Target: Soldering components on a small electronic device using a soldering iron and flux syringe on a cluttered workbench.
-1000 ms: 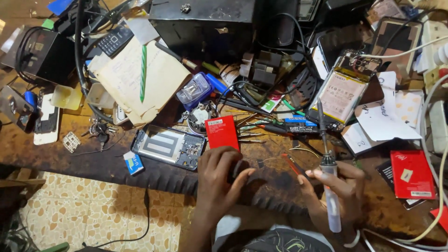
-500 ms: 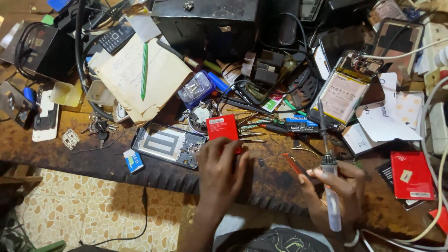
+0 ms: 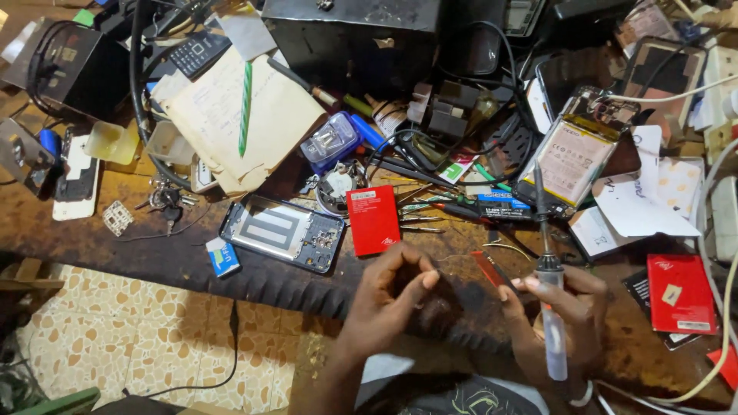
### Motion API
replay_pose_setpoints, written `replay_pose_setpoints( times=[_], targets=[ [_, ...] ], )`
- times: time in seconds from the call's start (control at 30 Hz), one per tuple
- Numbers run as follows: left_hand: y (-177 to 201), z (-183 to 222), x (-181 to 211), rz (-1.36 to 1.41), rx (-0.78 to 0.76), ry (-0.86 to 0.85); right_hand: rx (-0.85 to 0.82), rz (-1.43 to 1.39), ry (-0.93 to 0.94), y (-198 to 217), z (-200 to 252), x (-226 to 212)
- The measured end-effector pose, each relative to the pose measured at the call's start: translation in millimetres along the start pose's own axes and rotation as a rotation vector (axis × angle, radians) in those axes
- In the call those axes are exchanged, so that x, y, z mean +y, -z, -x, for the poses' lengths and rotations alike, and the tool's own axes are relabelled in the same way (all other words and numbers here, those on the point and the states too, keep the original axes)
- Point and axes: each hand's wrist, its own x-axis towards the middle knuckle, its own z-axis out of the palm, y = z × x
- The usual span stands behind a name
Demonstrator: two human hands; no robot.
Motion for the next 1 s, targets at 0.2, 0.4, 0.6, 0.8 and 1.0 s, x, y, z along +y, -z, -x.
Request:
replay_pose_setpoints(
  times=[0.2, 0.4, 0.6, 0.8, 1.0],
  targets=[
    [-7.7, 17.8, 14.8, 0.538, -0.071, 0.208, 0.005, 0.032, 0.025, -1.2, 1.1, 0.7],
    [-16.0, 12.4, 30.0, 0.244, 0.024, 0.009, 0.036, 0.006, 0.02, -0.4, 2.4, 3.2],
    [-30.8, 0.5, 34.0, 0.131, 0.06, -0.099, 0.036, 0.004, 0.009, 0.6, -3.1, -2.7],
    [-37.3, -7.0, 26.0, 0.147, 0.104, -0.145, 0.052, -0.04, 0.001, 0.8, -6.9, -5.5],
    [-32.2, -13.4, 17.9, 0.11, 0.042, -0.147, 0.011, 0.02, 0.0, 2.6, -8.0, -7.1]
  ],
)
